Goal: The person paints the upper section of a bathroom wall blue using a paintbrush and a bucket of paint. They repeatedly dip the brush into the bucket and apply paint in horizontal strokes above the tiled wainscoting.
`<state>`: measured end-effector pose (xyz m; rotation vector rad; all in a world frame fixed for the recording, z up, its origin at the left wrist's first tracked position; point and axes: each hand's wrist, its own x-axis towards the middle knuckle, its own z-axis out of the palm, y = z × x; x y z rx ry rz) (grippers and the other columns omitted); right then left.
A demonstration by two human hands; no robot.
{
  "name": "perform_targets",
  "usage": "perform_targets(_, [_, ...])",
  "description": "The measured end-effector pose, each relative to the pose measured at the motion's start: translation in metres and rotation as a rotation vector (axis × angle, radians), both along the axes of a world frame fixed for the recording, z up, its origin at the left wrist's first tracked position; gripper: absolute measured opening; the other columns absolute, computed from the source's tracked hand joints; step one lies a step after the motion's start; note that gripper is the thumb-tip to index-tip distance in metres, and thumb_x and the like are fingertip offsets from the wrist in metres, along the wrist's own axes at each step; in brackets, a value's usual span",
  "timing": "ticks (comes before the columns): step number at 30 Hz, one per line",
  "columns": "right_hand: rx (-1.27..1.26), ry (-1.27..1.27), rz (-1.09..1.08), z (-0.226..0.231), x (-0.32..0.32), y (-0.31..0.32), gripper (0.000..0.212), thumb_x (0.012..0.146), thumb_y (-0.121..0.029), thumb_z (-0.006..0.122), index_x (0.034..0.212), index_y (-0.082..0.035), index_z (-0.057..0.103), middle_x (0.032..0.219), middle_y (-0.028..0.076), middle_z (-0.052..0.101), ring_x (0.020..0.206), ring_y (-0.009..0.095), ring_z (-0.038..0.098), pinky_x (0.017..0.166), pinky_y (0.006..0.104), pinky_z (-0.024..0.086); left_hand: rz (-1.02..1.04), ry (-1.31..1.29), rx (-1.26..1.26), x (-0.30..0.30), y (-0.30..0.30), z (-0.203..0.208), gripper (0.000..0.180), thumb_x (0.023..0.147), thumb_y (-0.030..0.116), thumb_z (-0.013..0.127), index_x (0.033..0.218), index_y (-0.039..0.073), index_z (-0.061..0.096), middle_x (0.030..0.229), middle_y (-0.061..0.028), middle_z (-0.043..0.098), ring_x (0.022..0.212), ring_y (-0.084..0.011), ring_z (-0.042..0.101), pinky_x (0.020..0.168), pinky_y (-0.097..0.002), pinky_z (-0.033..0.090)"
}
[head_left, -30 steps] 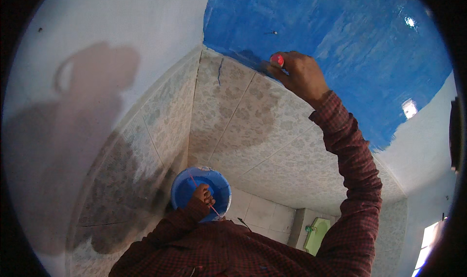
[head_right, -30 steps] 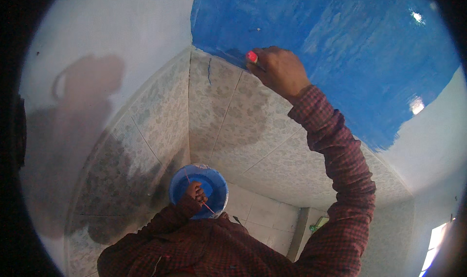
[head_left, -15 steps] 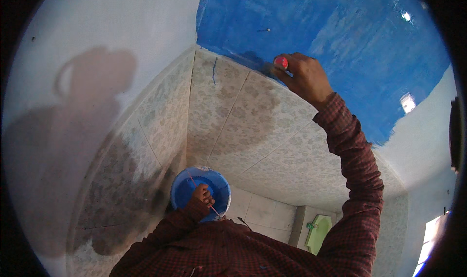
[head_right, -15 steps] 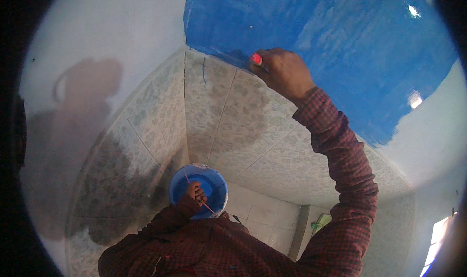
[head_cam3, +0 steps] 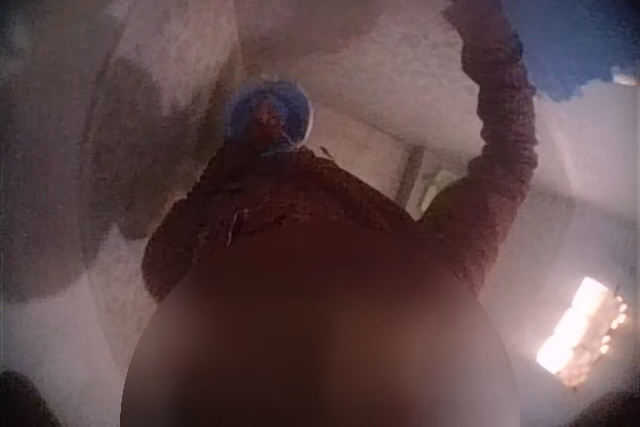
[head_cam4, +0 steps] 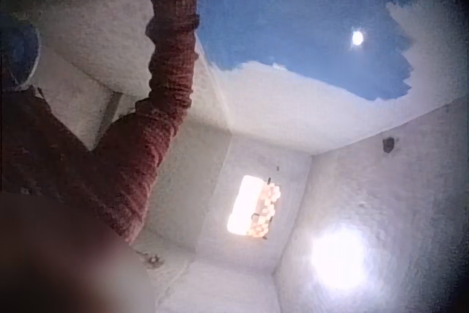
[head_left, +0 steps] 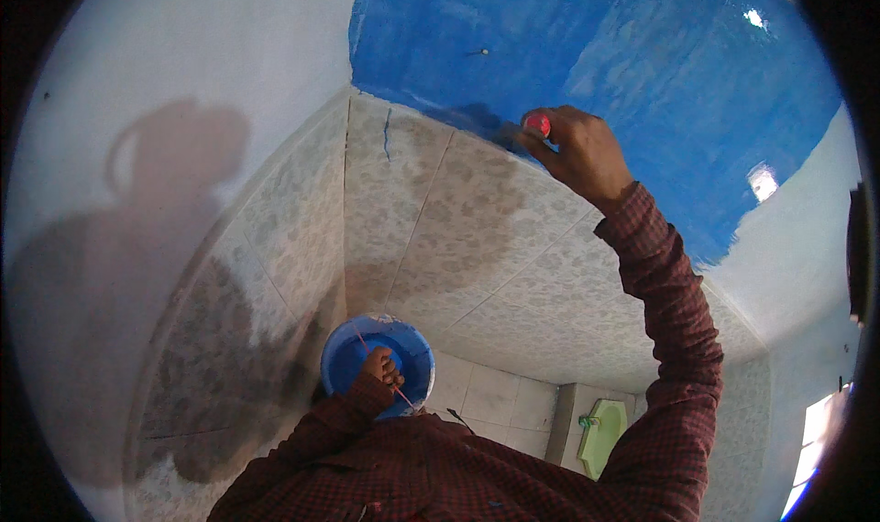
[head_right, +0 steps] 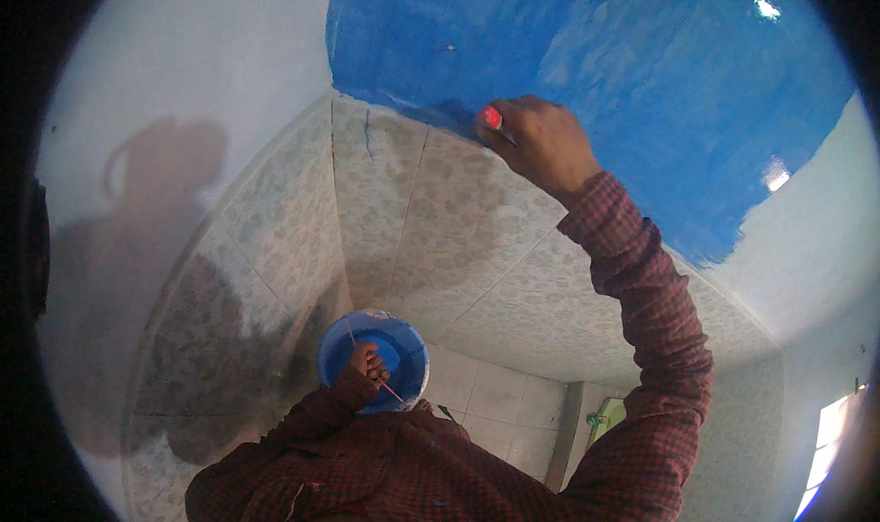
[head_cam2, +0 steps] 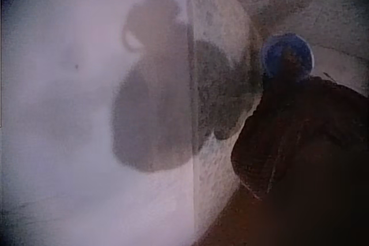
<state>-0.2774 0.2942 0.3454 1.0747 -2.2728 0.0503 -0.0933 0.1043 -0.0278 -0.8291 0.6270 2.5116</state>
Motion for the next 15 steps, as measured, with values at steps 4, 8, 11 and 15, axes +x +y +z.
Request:
perform_targets(4, [-0.035,-0.026,0.026,0.001,0.004,0.009,0.016,0.079,-0.023,0.059,0.079,-0.008,0.059,0.064,0.013,0.055,0.061,0.031,0.054,0.054,0.0408,0.043,-0.024,0.024,-0.014,0.001,-0.001,0.005,0.028,0.081,0.022,0.050,0.059,0.015,0.032,0.047,0.0021,0.026,0.040,-0.0107,0.027,0.050,-0.0292,0.034])
perform_targets(8, [-0.027,-0.023,-0.041,0.001,0.006,0.017,0.016,0.078,-0.024,0.060,0.080,-0.008,0.058,0.066,0.013,0.055,0.061,0.031,0.055,0.054,0.0406,0.043,-0.031,0.020,-0.036,-0.001,0.001,0.009,0.030,0.080,0.023,0.050,0.059,0.015,0.031,0.047,0.0019,0.026,0.040,-0.0111,0.027,0.051,-0.0294,0.033])
perform_targets(11, [-0.039,-0.025,-0.011,0.001,0.007,0.022,0.016,0.078,-0.024,0.061,0.082,-0.009,0.059,0.067,0.013,0.056,0.061,0.031,0.055,0.053,0.0405,0.043,-0.031,0.000,-0.043,-0.003,0.003,0.010,0.030,0.080,0.023,0.051,0.058,0.015,0.031,0.047,0.0019,0.027,0.040,-0.0114,0.027,0.051,-0.0299,0.034])
perform_targets(15, [-0.044,-0.015,-0.002,0.000,0.008,0.030,0.016,0.078,-0.024,0.061,0.083,-0.009,0.060,0.067,0.012,0.056,0.061,0.030,0.055,0.053,0.0401,0.043,-0.024,-0.020,-0.052,-0.004,0.004,0.010,0.031,0.080,0.022,0.051,0.058,0.015,0.031,0.047,0.0020,0.027,0.039,-0.0115,0.026,0.049,-0.0302,0.033])
